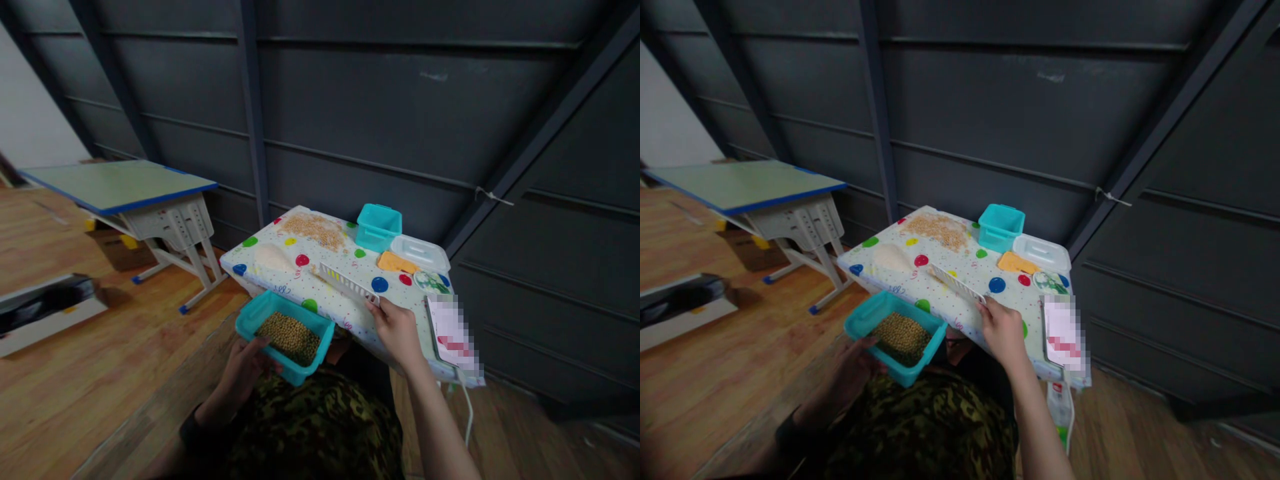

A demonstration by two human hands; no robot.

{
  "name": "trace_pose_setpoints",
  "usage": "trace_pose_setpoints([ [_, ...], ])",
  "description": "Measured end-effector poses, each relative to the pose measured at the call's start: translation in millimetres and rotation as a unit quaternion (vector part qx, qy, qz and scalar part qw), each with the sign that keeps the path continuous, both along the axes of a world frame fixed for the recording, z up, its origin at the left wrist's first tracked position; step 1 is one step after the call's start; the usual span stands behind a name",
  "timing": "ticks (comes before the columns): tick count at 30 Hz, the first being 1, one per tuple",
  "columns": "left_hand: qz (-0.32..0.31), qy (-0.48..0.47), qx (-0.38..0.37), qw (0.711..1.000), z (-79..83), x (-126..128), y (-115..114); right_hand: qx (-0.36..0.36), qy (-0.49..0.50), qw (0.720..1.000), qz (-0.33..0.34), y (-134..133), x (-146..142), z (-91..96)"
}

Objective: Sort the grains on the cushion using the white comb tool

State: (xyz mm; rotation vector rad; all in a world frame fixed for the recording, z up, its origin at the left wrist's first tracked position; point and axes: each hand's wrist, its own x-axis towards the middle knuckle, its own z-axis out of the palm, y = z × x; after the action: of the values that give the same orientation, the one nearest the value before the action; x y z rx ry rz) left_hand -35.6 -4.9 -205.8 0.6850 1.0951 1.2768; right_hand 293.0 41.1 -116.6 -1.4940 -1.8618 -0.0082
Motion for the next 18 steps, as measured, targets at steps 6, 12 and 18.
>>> trace_pose_setpoints([
  [6, 0.008, -0.003, -0.012, 1.0, 9.6, 3.5, -1.0, 0.001, 0.042, 0.996, 0.079, -30.0, -11.1, 5.7],
  [12, 0.017, 0.006, -0.013, 1.0, 15.5, 6.2, -2.1, 0.024, 0.069, 0.996, 0.045, -23.4, -8.6, 11.9],
  [18, 0.017, -0.003, -0.009, 1.0, 14.9, 7.0, -1.1, 0.021, 0.012, 0.999, -0.028, 17.9, -8.9, 2.7],
])
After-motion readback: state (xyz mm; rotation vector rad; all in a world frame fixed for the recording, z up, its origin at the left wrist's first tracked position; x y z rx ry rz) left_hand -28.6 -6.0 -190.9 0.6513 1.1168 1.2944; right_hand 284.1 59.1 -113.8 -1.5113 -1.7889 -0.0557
